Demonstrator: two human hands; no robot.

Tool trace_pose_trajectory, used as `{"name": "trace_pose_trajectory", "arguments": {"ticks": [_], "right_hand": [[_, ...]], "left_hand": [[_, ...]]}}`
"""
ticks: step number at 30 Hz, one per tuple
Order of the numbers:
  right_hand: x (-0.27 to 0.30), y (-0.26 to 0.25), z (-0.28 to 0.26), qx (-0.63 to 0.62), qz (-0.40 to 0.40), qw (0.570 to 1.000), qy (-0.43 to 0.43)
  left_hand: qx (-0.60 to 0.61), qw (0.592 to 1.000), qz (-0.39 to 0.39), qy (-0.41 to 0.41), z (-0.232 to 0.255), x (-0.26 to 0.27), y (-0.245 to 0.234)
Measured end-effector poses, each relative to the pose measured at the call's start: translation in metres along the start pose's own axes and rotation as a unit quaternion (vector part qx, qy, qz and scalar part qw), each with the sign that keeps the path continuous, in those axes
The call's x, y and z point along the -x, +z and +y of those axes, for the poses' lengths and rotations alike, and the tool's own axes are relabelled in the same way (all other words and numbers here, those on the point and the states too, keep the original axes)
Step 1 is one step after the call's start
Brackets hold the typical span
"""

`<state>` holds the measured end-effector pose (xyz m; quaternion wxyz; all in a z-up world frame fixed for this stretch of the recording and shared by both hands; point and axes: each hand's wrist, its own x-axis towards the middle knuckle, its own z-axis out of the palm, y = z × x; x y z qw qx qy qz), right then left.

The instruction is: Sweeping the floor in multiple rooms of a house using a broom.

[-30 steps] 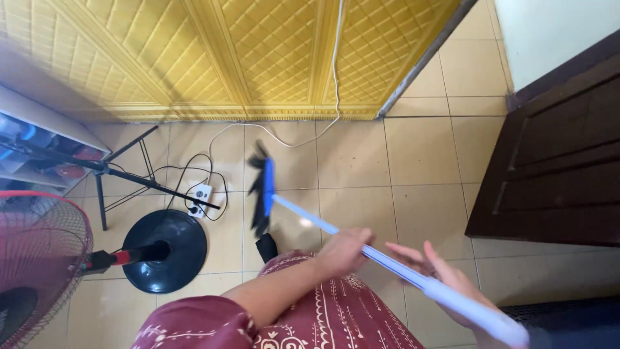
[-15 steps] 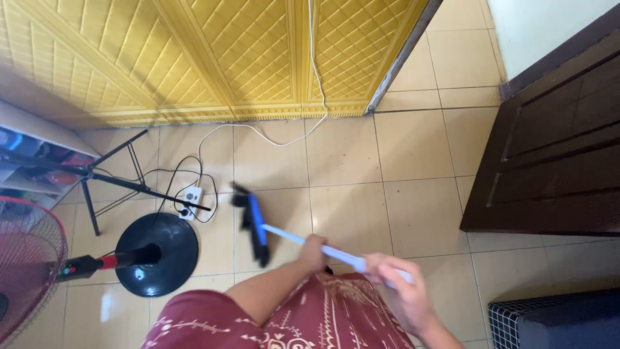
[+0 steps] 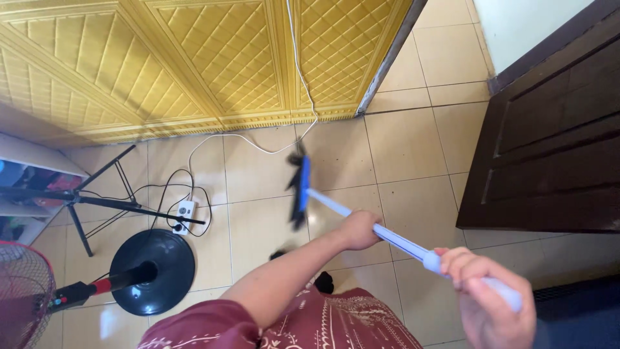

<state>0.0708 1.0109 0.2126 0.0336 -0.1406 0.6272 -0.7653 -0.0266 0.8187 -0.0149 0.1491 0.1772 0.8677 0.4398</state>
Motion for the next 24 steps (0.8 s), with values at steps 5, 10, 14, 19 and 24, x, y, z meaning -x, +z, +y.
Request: {"name": "trace_pose_trajectory", "arguments": {"ticks": [5, 10, 14, 19, 24], "right_hand": [[-0.058, 0.037, 0.079, -0.134, 0.177, 0.965, 0.143], [-0.131, 0.081, 0.14, -0.191, 0.183, 0.955, 0.131], [-0.177, 0.092, 0.164, -0.201, 0.215, 0.949, 0.111], [-0.199, 0.099, 0.171, -0.177, 0.298, 0.929, 0.127], [-0.196, 0.085, 0.123, -0.119, 0.349, 0.924, 0.104]], "left_hand": [[0.005, 0.989, -0.048, -0.142, -0.076, 0.036, -0.033], [-0.03, 0.972, 0.065, -0.224, -0.161, 0.007, -0.057], [-0.07, 0.98, 0.043, -0.183, -0.193, -0.057, -0.114], [-0.103, 0.977, -0.079, -0.168, -0.218, -0.1, -0.153], [-0.05, 0.984, -0.166, -0.038, -0.168, -0.144, -0.138]]}}
